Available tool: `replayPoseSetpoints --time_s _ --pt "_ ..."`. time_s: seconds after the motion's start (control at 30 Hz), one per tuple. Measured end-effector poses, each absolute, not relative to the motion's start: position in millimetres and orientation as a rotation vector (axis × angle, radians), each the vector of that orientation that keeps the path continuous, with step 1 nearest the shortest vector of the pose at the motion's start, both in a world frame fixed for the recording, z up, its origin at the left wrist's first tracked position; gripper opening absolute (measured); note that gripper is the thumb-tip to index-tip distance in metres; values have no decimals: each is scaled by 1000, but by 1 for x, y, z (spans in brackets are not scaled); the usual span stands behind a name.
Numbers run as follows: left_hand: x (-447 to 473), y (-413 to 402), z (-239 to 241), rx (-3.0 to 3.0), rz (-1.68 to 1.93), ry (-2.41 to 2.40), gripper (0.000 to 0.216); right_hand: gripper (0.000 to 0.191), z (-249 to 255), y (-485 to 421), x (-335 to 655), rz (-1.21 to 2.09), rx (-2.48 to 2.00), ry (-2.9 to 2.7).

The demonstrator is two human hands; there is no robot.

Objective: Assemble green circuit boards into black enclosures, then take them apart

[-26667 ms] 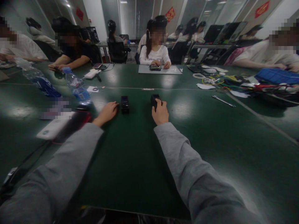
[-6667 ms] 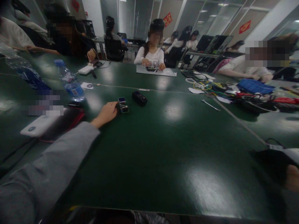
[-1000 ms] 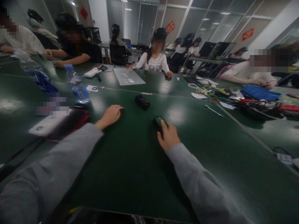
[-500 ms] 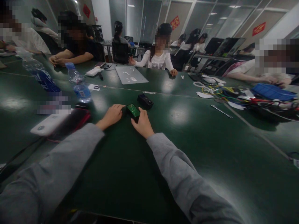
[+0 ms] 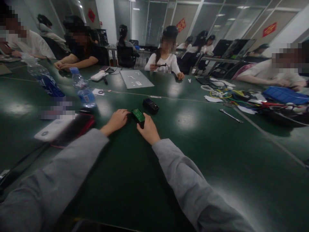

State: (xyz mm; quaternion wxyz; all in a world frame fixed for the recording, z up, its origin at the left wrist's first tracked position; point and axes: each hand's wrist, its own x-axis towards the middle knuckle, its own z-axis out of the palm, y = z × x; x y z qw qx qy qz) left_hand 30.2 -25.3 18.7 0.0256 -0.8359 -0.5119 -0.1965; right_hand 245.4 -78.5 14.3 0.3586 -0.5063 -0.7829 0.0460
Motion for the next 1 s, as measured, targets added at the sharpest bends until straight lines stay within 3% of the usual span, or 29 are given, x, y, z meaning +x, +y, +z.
replayPoseSetpoints --time_s 0.4,0.63,0.7,0.8,0.87,0.93,1.0 --pt "30 -26 20 -2590 -619 -1607 38 62 11 -77 246 120 -1288 -2004" --pt "27 -23 23 -2763 -849 -1705 38 62 9 -75 246 110 -1255 -2005" --pt "22 -16 34 -2873 -1143 -1893 36 62 8 -75 247 114 -1254 -2009" --pt "9 -3 63 -2816 -2049 -2330 40 62 7 -74 247 113 -1248 -2006" --pt "-2 4 84 -2397 -2646 -2351 41 62 7 -75 247 114 -1243 -2007" --pt "-10 8 98 -1899 -2898 -2178 40 63 8 -75 248 121 -1247 -2015" --pt "-12 6 102 -1611 -2825 -2084 40 64 9 -75 248 125 -1257 -2022"
